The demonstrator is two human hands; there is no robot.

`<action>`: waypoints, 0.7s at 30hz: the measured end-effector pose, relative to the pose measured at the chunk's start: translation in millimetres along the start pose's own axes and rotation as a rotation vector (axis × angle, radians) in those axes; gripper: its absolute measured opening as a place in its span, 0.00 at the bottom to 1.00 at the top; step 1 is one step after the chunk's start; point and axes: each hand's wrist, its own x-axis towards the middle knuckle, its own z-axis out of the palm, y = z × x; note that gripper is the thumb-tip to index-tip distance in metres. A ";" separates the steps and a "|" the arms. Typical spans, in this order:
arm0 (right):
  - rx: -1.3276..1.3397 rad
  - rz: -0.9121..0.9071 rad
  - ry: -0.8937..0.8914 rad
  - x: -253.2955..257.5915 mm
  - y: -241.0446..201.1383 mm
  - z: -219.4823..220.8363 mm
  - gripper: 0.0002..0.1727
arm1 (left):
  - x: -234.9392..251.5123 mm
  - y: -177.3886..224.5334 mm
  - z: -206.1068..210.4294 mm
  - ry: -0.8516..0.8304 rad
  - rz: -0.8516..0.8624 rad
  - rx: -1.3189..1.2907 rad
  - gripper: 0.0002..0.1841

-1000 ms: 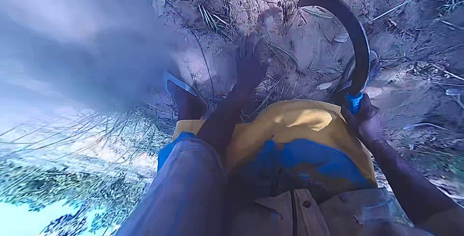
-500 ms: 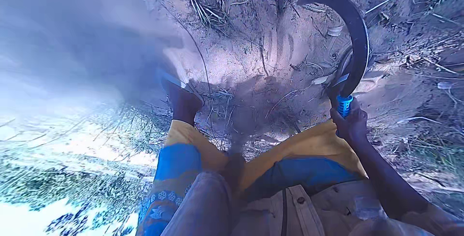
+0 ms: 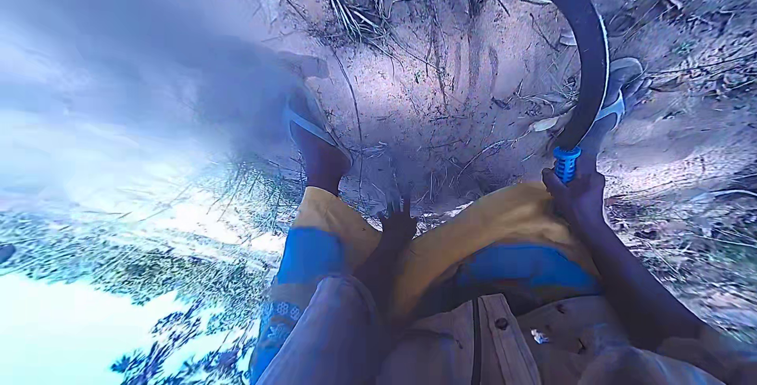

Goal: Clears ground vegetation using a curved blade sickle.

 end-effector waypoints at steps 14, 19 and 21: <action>0.141 0.133 0.158 5.4 20.6 -15.3 0.23 | 168.5 262.2 -78.6 0.226 0.823 0.222 0.50; 0.115 0.075 0.150 3.0 21.2 -27.2 0.24 | 145.2 172.0 27.1 -0.074 0.746 0.316 0.37; 0.105 0.065 0.135 -1.1 21.6 -29.3 0.25 | 114.7 111.8 67.3 -0.356 0.622 0.347 0.31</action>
